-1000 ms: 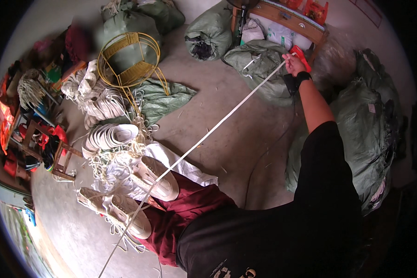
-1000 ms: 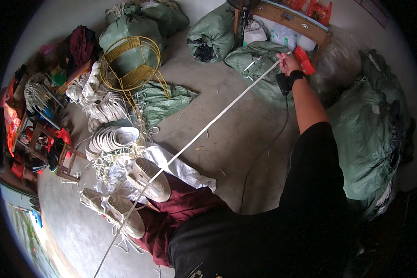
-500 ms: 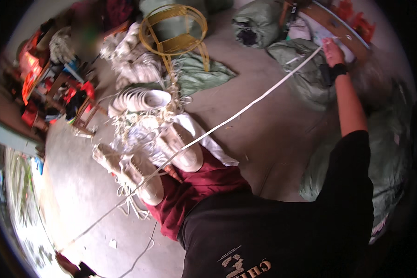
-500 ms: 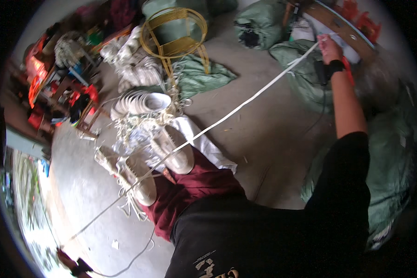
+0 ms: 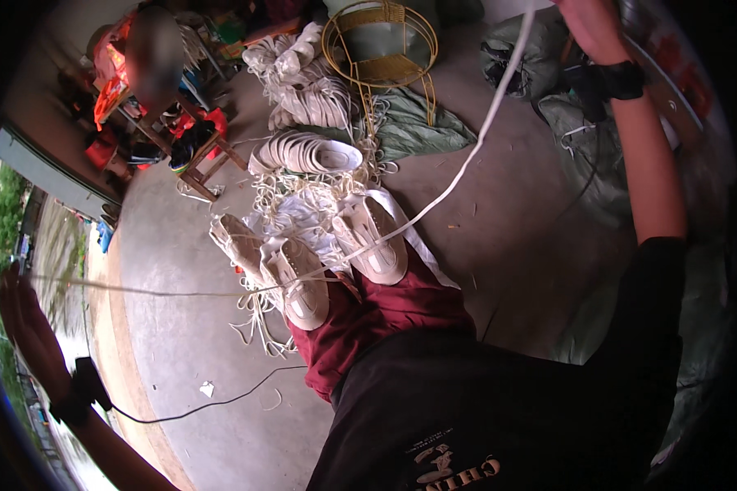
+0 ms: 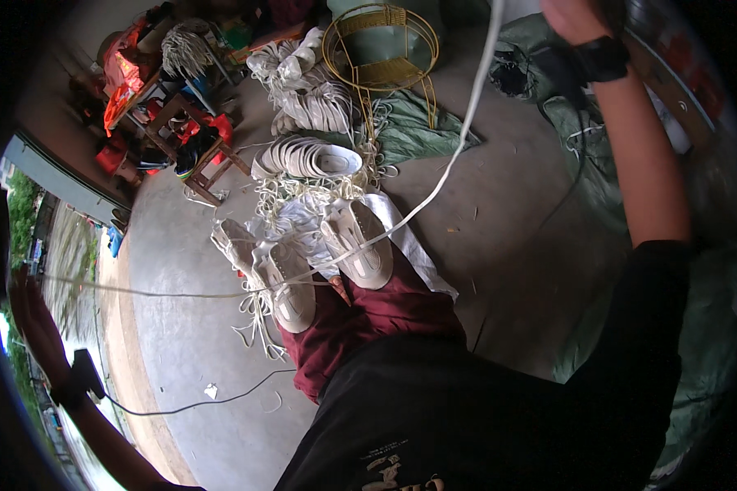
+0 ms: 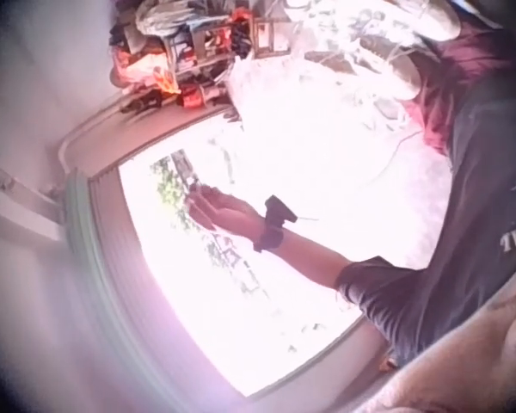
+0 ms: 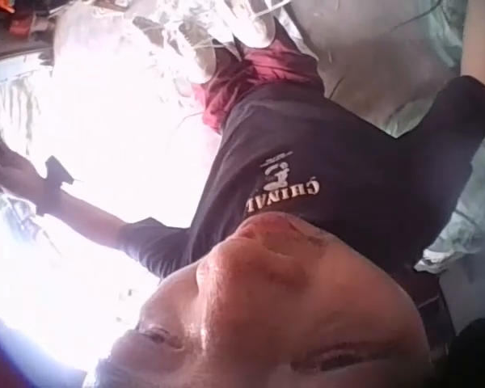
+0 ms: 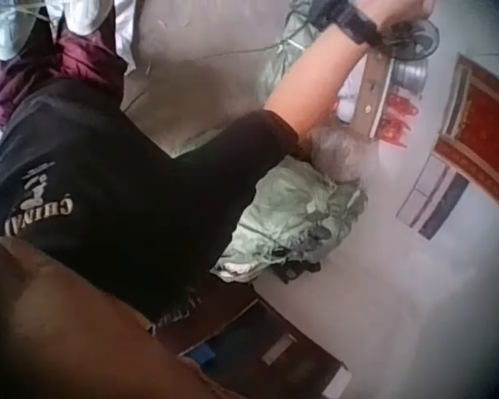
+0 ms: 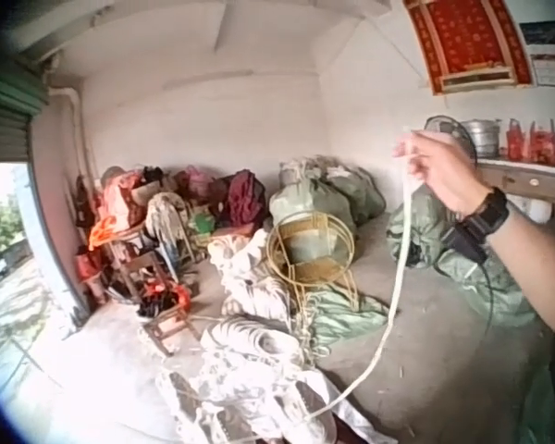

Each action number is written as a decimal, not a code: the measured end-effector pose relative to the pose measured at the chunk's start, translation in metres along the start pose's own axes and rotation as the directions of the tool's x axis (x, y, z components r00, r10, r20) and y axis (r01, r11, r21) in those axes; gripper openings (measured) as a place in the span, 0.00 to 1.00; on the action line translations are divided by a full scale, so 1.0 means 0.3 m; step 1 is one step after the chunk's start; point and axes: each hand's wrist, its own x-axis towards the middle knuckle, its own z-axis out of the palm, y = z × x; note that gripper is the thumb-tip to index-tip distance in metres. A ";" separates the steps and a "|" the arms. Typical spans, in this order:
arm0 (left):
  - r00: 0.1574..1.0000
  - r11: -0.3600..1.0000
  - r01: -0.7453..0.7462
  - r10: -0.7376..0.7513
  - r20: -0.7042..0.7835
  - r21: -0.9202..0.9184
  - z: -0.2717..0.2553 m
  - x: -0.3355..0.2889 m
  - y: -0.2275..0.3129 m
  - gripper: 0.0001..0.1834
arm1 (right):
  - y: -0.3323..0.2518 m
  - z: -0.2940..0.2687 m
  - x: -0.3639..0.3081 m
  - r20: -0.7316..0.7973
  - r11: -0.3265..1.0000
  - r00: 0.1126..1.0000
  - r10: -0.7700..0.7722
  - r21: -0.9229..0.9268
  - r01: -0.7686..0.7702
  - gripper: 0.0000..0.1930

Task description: The recorder is lacing a pair of white sneakers while sitting on the floor in a warehouse-like environment.

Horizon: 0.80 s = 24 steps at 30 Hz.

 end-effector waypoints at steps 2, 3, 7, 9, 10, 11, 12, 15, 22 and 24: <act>0.990 0.916 0.098 -0.131 -0.060 -0.390 0.009 0.091 0.053 0.21 | -0.115 0.136 -0.008 0.003 0.999 0.999 -0.036 -0.018 0.036 0.10; 0.965 0.673 0.148 -0.260 -0.044 -0.724 0.031 0.137 0.083 0.21 | -0.148 0.204 -0.010 0.072 0.998 0.996 -0.058 -0.002 0.058 0.10; 0.970 0.199 0.201 -0.181 0.165 -0.959 0.001 0.353 0.384 0.19 | -0.271 0.388 -0.038 0.249 0.994 0.963 -0.103 -0.006 0.107 0.11; 0.988 0.068 0.122 -0.105 0.115 -0.990 -0.001 0.399 0.525 0.14 | -0.332 0.493 -0.085 0.314 0.998 0.948 -0.044 -0.038 0.059 0.12; 0.988 0.122 0.149 0.015 0.152 -0.981 -0.030 0.412 0.567 0.11 | -0.383 0.526 -0.121 0.344 0.999 0.939 0.028 -0.047 -0.013 0.13; 0.992 0.102 0.124 -0.013 0.123 -0.987 -0.071 0.437 0.629 0.10 | -0.379 0.546 -0.106 0.386 0.995 0.920 -0.068 0.094 0.034 0.13; 0.996 0.060 0.092 -0.026 0.090 -0.994 -0.100 0.475 0.683 0.10 | -0.380 0.553 -0.088 0.408 0.974 0.899 -0.159 0.212 0.076 0.12; 0.994 0.064 0.081 -0.073 0.076 -0.995 -0.112 0.484 0.690 0.08 | -0.447 0.633 -0.158 0.501 0.898 0.861 -0.086 0.414 -0.151 0.12; 0.981 -0.001 0.189 -0.049 0.189 -0.982 -0.182 0.501 0.798 0.08 | -0.531 0.692 -0.279 0.647 0.898 0.762 -0.037 0.356 -0.259 0.14; 0.972 0.013 0.233 -0.025 0.232 -0.972 -0.220 0.505 0.827 0.08 | -0.556 0.694 -0.290 0.590 0.922 0.805 -0.065 0.345 -0.178 0.12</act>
